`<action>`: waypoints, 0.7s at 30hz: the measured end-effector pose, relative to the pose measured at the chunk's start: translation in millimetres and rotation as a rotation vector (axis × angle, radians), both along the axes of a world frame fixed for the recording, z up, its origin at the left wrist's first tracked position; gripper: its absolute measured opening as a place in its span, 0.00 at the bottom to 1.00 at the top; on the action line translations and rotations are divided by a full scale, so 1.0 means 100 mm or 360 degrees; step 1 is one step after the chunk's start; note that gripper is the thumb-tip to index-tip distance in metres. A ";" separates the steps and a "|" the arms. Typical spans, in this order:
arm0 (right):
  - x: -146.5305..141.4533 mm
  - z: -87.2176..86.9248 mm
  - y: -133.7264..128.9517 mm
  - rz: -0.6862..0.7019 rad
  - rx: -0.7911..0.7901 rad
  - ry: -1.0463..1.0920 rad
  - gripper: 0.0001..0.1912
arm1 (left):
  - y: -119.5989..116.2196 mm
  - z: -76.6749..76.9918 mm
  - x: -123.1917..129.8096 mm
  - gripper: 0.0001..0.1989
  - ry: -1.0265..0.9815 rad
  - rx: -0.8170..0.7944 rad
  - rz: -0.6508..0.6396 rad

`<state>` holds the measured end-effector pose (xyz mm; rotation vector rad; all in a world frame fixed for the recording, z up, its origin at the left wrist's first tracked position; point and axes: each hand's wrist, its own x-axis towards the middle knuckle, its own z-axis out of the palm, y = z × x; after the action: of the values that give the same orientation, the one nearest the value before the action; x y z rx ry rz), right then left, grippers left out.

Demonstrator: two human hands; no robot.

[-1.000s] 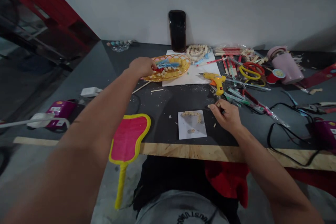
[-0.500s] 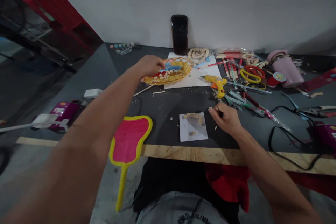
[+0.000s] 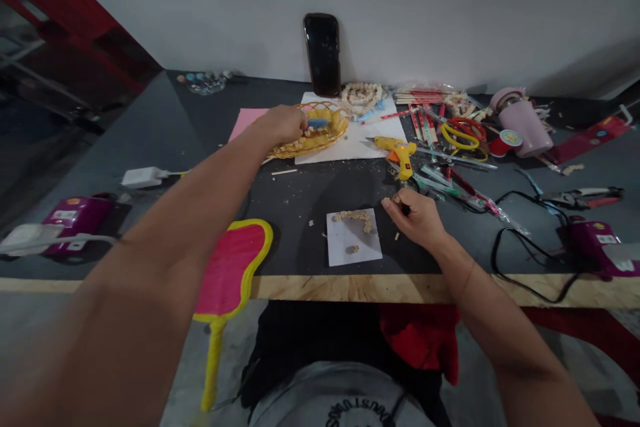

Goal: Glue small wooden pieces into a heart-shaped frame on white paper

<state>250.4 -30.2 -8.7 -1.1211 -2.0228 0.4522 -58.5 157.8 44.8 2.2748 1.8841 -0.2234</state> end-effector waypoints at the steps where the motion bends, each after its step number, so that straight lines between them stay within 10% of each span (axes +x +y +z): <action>1: 0.00 0.00 0.00 -0.0002 -0.0002 -0.0002 0.20 | 0.00 0.01 0.01 0.19 0.0007 -0.0007 0.0004; 13: 0.01 0.02 0.00 -0.0034 -0.0039 -0.0027 0.20 | -0.45 0.38 0.09 0.16 -0.0334 0.0310 0.0077; 21: 0.00 0.02 -0.02 -0.0025 -0.0016 -0.0014 0.20 | -1.17 0.32 0.14 0.07 -0.2260 -0.0053 0.0458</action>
<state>250.2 -31.9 -6.3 -1.1462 -2.0202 0.4508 -44.9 40.9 77.0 1.2983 1.2472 1.0704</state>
